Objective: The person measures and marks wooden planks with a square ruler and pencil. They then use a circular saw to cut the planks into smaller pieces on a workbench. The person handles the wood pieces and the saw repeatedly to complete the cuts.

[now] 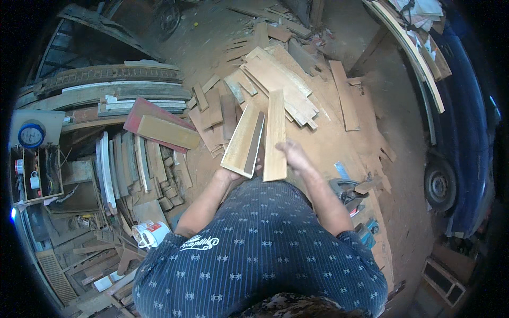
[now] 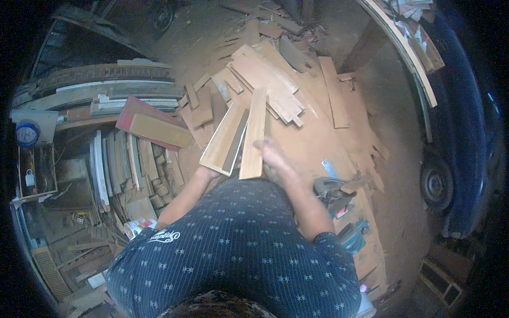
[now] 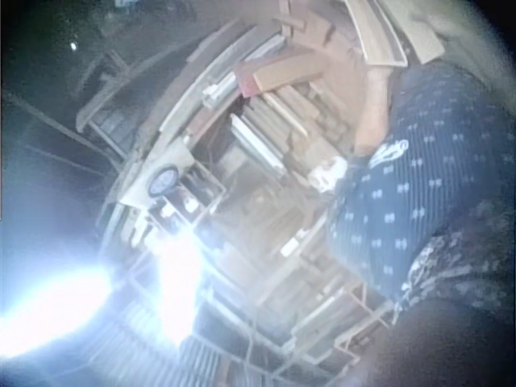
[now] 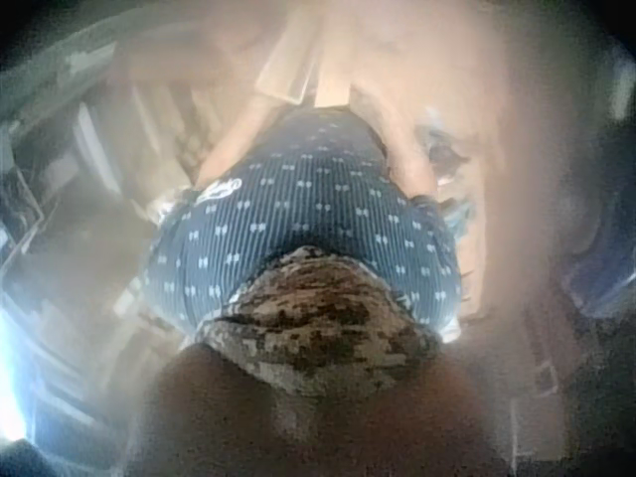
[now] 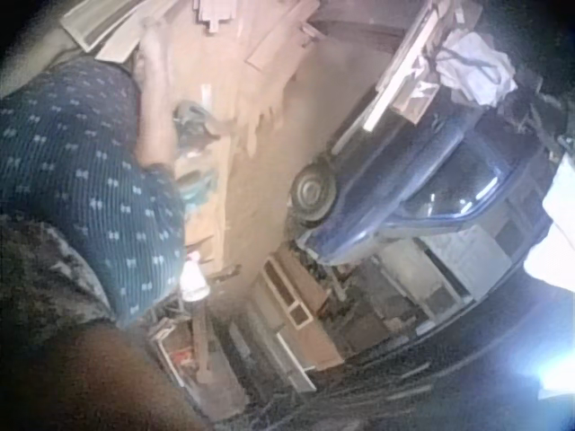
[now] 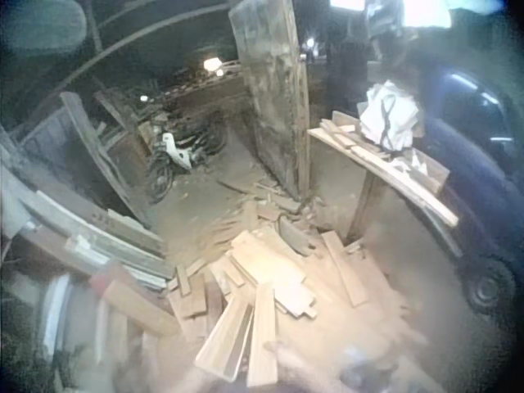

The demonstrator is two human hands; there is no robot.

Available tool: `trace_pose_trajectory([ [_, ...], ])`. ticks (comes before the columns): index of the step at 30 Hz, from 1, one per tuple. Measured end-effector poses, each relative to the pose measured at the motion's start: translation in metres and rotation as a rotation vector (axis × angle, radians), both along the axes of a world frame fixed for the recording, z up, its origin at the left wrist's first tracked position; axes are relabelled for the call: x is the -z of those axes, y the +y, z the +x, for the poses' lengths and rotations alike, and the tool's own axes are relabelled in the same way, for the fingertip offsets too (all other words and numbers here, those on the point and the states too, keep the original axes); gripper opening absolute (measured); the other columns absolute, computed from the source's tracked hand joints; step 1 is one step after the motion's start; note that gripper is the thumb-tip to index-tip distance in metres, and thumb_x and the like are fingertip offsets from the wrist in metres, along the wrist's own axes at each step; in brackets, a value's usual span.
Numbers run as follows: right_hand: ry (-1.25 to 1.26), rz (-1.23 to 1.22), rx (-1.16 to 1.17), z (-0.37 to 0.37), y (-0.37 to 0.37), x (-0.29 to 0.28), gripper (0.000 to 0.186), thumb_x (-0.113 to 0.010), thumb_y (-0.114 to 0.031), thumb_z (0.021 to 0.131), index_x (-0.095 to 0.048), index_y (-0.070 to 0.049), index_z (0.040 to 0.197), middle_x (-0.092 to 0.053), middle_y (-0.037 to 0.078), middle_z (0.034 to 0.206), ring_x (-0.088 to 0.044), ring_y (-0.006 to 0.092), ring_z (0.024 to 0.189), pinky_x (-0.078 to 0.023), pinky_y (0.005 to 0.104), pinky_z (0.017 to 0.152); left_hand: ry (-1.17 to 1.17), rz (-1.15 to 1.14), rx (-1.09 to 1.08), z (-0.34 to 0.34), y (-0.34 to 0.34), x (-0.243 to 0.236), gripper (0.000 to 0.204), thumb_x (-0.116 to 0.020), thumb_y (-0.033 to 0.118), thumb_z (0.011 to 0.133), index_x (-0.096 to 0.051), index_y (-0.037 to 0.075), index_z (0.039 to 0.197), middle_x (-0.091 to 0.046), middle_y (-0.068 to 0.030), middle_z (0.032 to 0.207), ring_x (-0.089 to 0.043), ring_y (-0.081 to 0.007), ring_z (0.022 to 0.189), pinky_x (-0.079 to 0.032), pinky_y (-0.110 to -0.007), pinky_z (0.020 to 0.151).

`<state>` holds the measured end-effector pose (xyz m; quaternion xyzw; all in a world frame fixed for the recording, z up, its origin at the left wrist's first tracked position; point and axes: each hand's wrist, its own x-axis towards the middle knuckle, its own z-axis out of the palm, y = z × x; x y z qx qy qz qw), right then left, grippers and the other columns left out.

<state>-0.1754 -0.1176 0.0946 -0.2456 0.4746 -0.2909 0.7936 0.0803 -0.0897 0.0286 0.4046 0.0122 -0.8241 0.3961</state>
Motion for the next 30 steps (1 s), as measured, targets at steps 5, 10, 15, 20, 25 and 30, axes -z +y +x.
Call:
trace_pose_trajectory([
  [5,-0.322,-0.273,0.125,-0.044,-0.143,-0.047,0.074,-0.045,-0.054,0.105,-0.032,0.001,0.153,-0.059,0.024,0.138,-0.059,0.0349,0.123,-0.046,0.0477,0.107,0.088,-0.042,-0.027,0.025,0.002,-0.030,0.072,-0.053,0.061,0.097,-0.051,0.009,0.147,-0.067,-0.0164,0.127,-0.066,-0.0372,0.115,-0.046,-0.064,0.106],
  [10,-0.001,-0.327,0.284,-0.017,-0.167,-0.054,0.073,-0.043,-0.054,0.106,-0.036,0.004,0.149,-0.056,0.029,0.137,-0.059,0.0358,0.123,-0.046,0.0479,0.107,-0.271,-0.017,0.209,0.055,-0.004,-0.007,0.060,-0.064,0.035,0.097,-0.051,-0.002,0.141,-0.068,-0.0190,0.124,-0.070,-0.0303,0.109,-0.057,-0.045,0.097],
  [15,0.392,-0.193,-0.209,0.044,-0.070,0.024,0.079,-0.062,-0.052,0.097,-0.042,0.008,0.146,-0.054,0.029,0.141,-0.057,0.0354,0.126,-0.045,0.0434,0.109,-0.561,-0.088,0.339,0.019,-0.007,-0.010,0.051,-0.076,0.017,0.090,-0.059,-0.003,0.133,-0.071,-0.0171,0.118,-0.073,-0.0260,0.100,-0.061,-0.042,0.087],
  [20,0.108,-0.235,0.058,0.082,-0.047,0.052,0.060,-0.072,-0.036,0.094,-0.058,0.010,0.130,-0.068,0.021,0.121,-0.068,0.0252,0.107,-0.054,0.0370,0.092,-0.859,-0.555,0.239,-0.004,-0.018,-0.045,0.057,-0.080,0.018,0.088,-0.055,-0.002,0.134,-0.067,-0.0132,0.122,-0.066,-0.0204,0.109,-0.054,-0.035,0.095],
  [25,0.211,-0.453,0.371,0.082,-0.058,-0.011,0.049,-0.077,-0.032,0.091,-0.065,0.006,0.119,-0.073,0.015,0.108,-0.069,0.0188,0.096,-0.055,0.0333,0.084,-1.033,-0.766,0.074,-0.017,-0.053,-0.076,0.058,-0.080,0.022,0.089,-0.051,-0.003,0.133,-0.065,-0.0137,0.119,-0.064,-0.0171,0.106,-0.054,-0.034,0.092],
  [30,0.232,-0.732,0.495,0.065,-0.041,-0.019,0.047,-0.081,-0.032,0.089,-0.067,0.003,0.117,-0.074,0.011,0.103,-0.068,0.0155,0.092,-0.055,0.0326,0.081,-0.980,-0.976,0.003,-0.035,-0.110,-0.159,0.056,-0.080,0.026,0.089,-0.054,-0.005,0.129,-0.067,-0.0135,0.113,-0.065,-0.0164,0.102,-0.055,-0.033,0.089],
])
